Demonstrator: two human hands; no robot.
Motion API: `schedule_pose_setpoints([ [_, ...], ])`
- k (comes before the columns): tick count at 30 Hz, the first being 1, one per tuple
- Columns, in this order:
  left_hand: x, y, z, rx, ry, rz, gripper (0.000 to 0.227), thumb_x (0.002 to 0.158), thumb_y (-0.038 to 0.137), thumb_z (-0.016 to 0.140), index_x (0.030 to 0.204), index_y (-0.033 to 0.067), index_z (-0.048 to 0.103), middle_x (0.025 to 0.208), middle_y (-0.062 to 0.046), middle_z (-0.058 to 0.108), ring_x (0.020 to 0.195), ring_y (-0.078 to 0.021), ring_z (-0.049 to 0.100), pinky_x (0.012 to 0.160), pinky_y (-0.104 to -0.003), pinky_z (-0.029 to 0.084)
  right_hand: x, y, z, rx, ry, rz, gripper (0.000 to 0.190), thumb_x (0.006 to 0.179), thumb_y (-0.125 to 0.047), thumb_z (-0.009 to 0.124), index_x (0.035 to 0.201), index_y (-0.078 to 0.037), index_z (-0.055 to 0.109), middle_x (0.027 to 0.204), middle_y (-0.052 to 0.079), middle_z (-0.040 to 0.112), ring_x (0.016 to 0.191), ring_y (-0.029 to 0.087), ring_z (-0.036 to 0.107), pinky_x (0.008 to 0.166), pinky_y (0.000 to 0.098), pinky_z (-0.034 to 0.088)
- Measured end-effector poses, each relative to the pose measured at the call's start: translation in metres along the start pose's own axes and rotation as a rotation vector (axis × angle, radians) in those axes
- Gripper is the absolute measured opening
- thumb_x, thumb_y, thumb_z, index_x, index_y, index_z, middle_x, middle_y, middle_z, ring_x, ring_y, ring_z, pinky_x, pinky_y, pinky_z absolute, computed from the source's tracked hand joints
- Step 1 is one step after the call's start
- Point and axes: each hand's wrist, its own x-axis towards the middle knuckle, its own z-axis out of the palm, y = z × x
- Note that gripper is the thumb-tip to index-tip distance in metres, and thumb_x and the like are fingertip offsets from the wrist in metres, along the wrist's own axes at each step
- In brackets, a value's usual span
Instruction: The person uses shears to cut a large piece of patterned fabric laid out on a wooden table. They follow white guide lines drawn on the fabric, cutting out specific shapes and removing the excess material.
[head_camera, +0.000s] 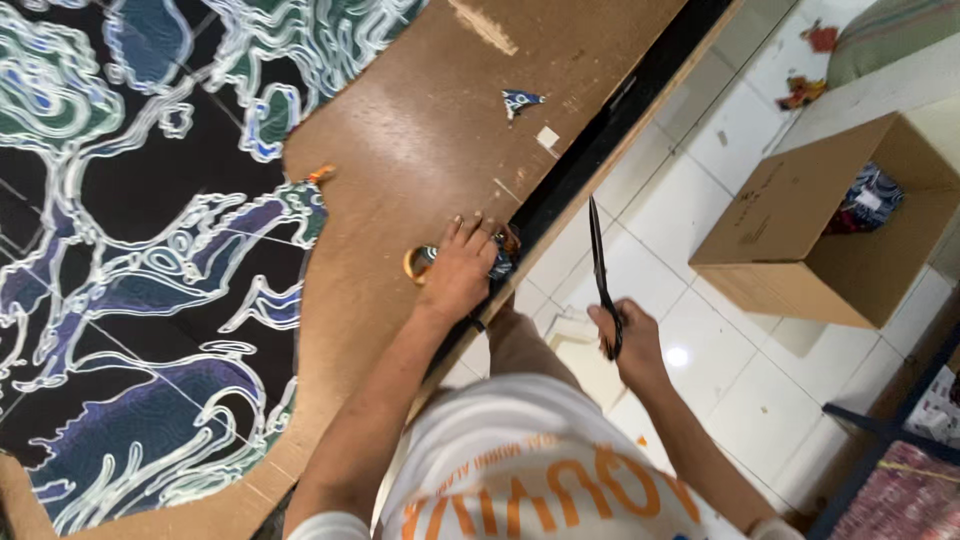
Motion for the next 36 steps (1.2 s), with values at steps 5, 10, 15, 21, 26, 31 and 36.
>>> schedule_pose_setpoints([
  [5,0.052,-0.004,0.016,-0.142,0.116,-0.169,0.048,0.070,-0.007,0.066,0.117,-0.0002,0.065,0.104,-0.017,0.062,0.101,-0.0406,0.059,0.089,-0.051,0.048,0.070,-0.034,-0.043,-0.080,-0.075,0.039,0.033,0.089,-0.031,0.077,0.085,-0.003,0.060,0.061,0.001,0.054,0.049,0.009,0.050,0.044,0.0261,0.040],
  [10,0.154,-0.049,0.004,-0.214,0.192,-0.258,0.083,0.067,-0.005,0.070,0.147,-0.0069,0.046,0.111,-0.026,0.060,0.102,-0.0462,0.057,0.088,-0.051,0.047,0.126,-0.072,-0.064,-0.010,-0.116,-0.057,0.034,0.090,-0.031,0.077,0.086,-0.003,0.059,0.062,0.001,0.053,0.049,0.009,0.049,0.043,0.0259,0.039],
  [15,0.189,-0.055,0.029,-0.020,-0.053,-0.378,0.048,0.068,0.010,0.074,0.115,0.0039,0.064,0.108,-0.025,0.062,0.104,-0.0449,0.059,0.085,-0.053,0.048,0.158,-0.082,-0.072,0.028,-0.089,-0.080,0.027,0.092,-0.026,0.074,0.087,-0.004,0.059,0.064,0.002,0.052,0.051,0.010,0.049,0.044,0.0272,0.041],
  [21,0.108,-0.027,0.028,-0.104,-0.066,-0.597,0.032,0.079,0.017,0.072,0.107,0.0042,0.061,0.105,-0.021,0.067,0.095,-0.0412,0.068,0.077,-0.052,0.055,0.180,-0.063,-0.071,-0.045,-0.163,-0.282,0.025,0.107,-0.023,0.065,0.096,-0.001,0.059,0.073,0.004,0.054,0.060,0.012,0.051,0.052,0.0296,0.042],
  [26,-0.033,0.008,-0.034,-0.219,0.249,-0.991,0.039,0.078,0.023,0.078,0.108,0.0062,0.061,0.099,-0.021,0.068,0.093,-0.0430,0.067,0.080,-0.053,0.053,0.241,-0.062,-0.060,0.028,-0.251,-0.245,0.024,0.110,-0.024,0.067,0.106,-0.003,0.055,0.072,0.008,0.053,0.056,0.017,0.052,0.046,0.0333,0.041],
  [31,-0.220,0.037,-0.118,0.140,0.940,-1.311,0.025,0.081,0.008,0.074,0.103,0.0076,0.062,0.095,-0.018,0.068,0.088,-0.0409,0.068,0.075,-0.047,0.054,0.244,-0.085,-0.010,-0.179,-0.231,-0.438,0.035,0.118,-0.025,0.070,0.102,0.000,0.052,0.068,0.012,0.054,0.056,0.019,0.052,0.047,0.0354,0.040],
  [36,-0.464,0.070,-0.249,0.964,0.965,-1.452,0.028,0.088,0.016,0.084,0.099,0.0077,0.059,0.093,-0.015,0.063,0.087,-0.0380,0.063,0.076,-0.050,0.049,0.163,-0.086,0.063,-0.026,-0.372,-0.529,0.032,0.115,-0.018,0.072,0.096,0.000,0.055,0.071,0.008,0.056,0.051,0.015,0.050,0.050,0.0311,0.040],
])
